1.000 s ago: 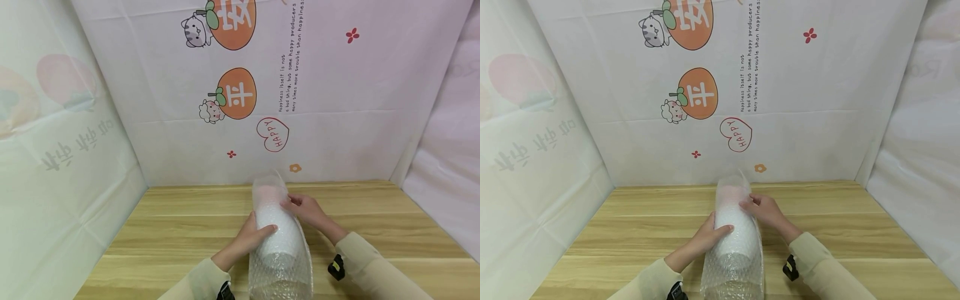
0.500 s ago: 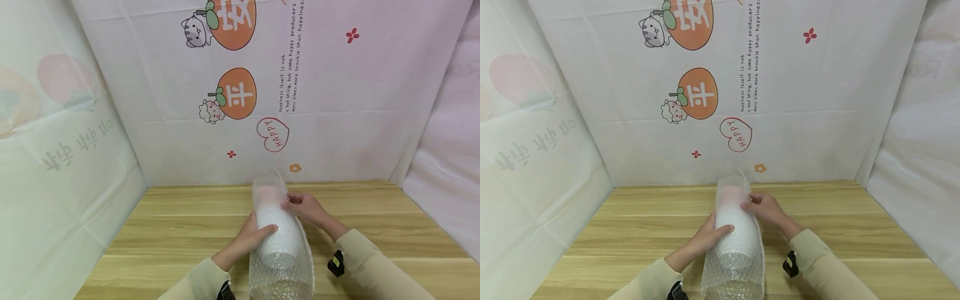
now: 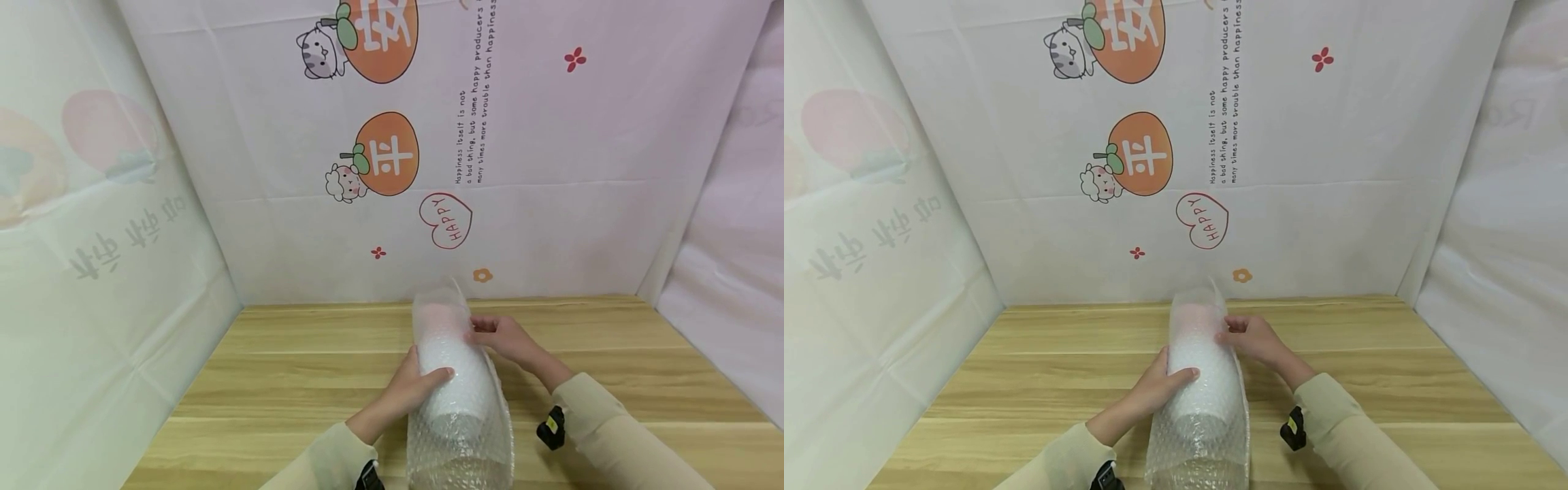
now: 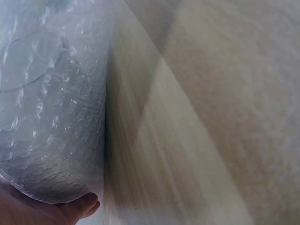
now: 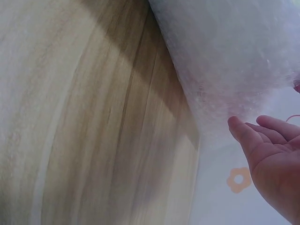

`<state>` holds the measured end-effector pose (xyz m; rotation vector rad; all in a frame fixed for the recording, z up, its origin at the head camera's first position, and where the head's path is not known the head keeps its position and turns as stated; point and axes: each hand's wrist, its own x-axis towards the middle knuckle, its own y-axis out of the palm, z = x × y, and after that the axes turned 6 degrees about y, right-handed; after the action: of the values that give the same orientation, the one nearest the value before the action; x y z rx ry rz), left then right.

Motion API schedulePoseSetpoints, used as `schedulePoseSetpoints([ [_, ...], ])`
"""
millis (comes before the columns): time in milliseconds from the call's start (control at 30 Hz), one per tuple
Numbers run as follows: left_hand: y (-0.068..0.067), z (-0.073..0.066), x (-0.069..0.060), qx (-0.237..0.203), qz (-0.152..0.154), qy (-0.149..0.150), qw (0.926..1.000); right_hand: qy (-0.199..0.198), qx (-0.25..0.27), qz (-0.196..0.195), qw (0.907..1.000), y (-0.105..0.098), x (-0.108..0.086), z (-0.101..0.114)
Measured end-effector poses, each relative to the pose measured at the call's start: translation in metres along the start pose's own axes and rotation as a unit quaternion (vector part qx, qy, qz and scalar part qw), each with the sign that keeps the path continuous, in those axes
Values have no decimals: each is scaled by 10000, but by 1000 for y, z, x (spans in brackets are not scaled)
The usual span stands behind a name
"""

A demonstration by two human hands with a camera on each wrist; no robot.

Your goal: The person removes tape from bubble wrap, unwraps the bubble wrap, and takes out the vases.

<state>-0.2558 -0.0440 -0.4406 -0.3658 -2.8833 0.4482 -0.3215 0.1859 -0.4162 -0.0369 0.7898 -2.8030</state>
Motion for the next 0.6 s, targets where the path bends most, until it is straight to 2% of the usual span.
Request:
schedulePoseSetpoints([
  [333, 1, 2, 0, 83, -42, -77, 9999, -28, 78, -110, 9999, -3, 2, -8],
  [600, 0, 3, 1, 2, 0, -16, 10000, -6, 192, -123, 9997, -4, 2, -11],
])
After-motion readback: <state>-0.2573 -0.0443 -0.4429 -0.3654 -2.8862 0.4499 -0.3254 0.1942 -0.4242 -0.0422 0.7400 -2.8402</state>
